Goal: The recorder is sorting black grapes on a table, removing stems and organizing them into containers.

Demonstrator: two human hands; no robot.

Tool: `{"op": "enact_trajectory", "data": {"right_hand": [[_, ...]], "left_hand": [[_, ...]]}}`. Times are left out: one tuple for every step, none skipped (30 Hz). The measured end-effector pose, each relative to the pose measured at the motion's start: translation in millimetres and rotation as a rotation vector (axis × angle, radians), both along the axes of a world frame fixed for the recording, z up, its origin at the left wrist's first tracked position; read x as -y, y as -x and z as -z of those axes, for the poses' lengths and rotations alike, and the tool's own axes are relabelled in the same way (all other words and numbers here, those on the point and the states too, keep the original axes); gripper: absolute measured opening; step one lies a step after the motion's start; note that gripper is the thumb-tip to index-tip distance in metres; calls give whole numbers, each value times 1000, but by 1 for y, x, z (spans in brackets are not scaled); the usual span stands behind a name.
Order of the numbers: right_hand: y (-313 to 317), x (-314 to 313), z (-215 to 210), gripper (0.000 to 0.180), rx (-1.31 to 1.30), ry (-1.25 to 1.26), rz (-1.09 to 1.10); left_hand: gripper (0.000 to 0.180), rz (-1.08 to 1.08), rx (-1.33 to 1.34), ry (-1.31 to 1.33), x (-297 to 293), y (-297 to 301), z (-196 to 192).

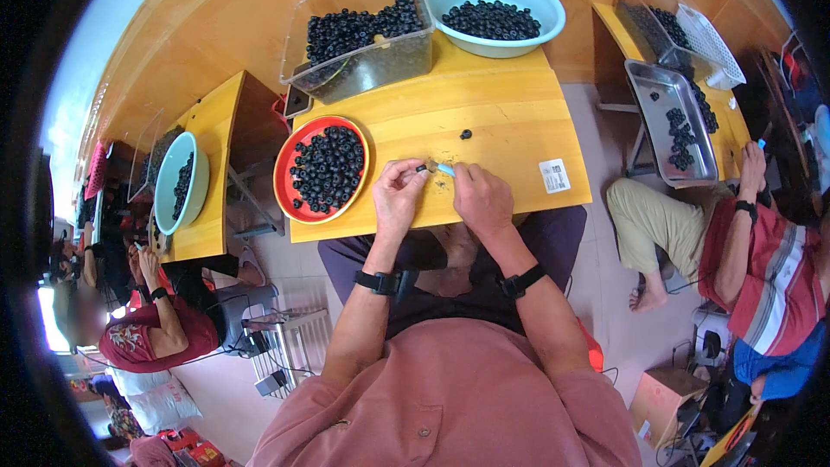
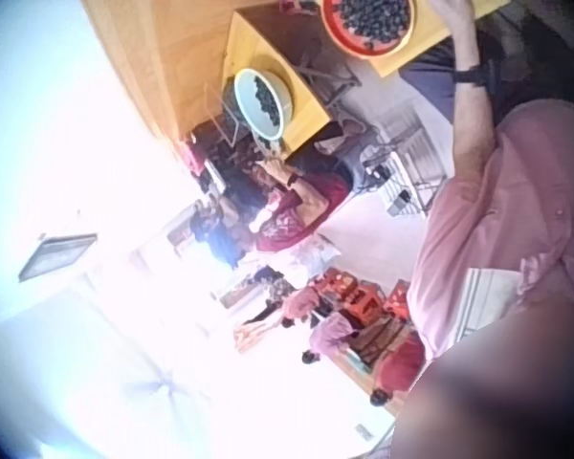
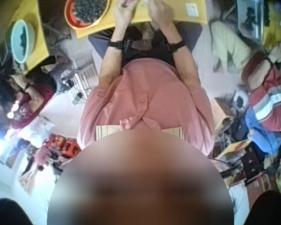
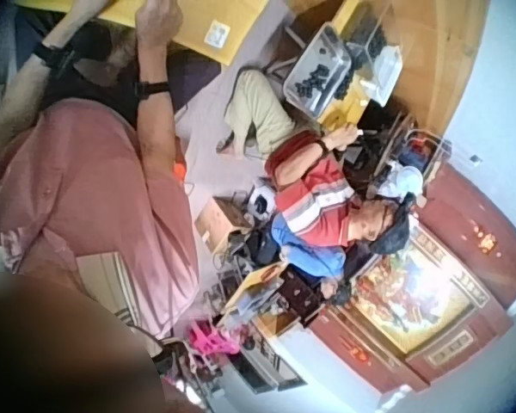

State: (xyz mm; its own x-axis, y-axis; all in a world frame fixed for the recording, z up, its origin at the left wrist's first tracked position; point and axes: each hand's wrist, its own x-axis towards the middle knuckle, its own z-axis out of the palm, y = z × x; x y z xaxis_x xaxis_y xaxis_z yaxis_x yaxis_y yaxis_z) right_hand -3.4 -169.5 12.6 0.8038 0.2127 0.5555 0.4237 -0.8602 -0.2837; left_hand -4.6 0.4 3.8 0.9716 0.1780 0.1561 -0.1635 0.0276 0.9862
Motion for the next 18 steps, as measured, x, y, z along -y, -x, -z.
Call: {"op": "enact_trajectory", "data": {"right_hand": [[0, -1, -1, 6, 8, -7, -5], [1, -1, -1, 6, 16, -15, -16], [2, -1, -3, 6, 25, -11, -14], [3, 1, -3, 6, 30, -7, -5], [3, 2, -2, 6, 36, -14, -12], [3, 3, -1, 7, 17, -3, -9], [4, 3, -1, 7, -2, 8, -6], [3, 4, -1, 7, 0, 5, -9], [3, 5, 0, 8, 6, 5, -8], [3, 4, 1, 9, 12, 3, -9], [3, 3, 1, 9, 14, 1, -11], [3, 4, 1, 9, 5, 5, -9], [2, 4, 1, 9, -3, 11, -7], [2, 4, 1, 9, -1, 11, -4], [2, 4, 0, 9, 10, 3, -5], [3, 4, 0, 8, 20, -5, -7], [3, 3, 0, 8, 20, -2, -3], [2, 2, 0, 8, 33, -7, -1]], "left_hand": [[18, -13, 13, 17, 1, 0, 0], [15, -28, 27, 32, -1, 1, -1], [15, -40, 35, 24, -5, 4, -2], [16, -55, 40, -25, -7, 8, -3], [17, -70, 44, -75, -10, 10, -4], [17, -109, 91, -86, -16, 11, -5], [17, -115, 96, -91, -26, 12, -8], [16, -169, 123, -175, -39, 13, -11], [16, -223, 150, -258, -50, 13, -13], [16, -258, 154, -219, -59, 12, -16], [16, -292, 157, -179, -67, 10, -18], [19, -309, 117, -177, -73, 12, -19], [19, -308, 119, -177, -76, 13, -20], [20, -305, 57, -180, -76, 14, -20], [22, -299, -6, -182, -76, 14, -19], [24, -273, -9, -140, -69, 15, -20], [24, -269, -10, -137, -60, 15, -18], [24, -232, -9, -59, -51, 13, -17]]}}
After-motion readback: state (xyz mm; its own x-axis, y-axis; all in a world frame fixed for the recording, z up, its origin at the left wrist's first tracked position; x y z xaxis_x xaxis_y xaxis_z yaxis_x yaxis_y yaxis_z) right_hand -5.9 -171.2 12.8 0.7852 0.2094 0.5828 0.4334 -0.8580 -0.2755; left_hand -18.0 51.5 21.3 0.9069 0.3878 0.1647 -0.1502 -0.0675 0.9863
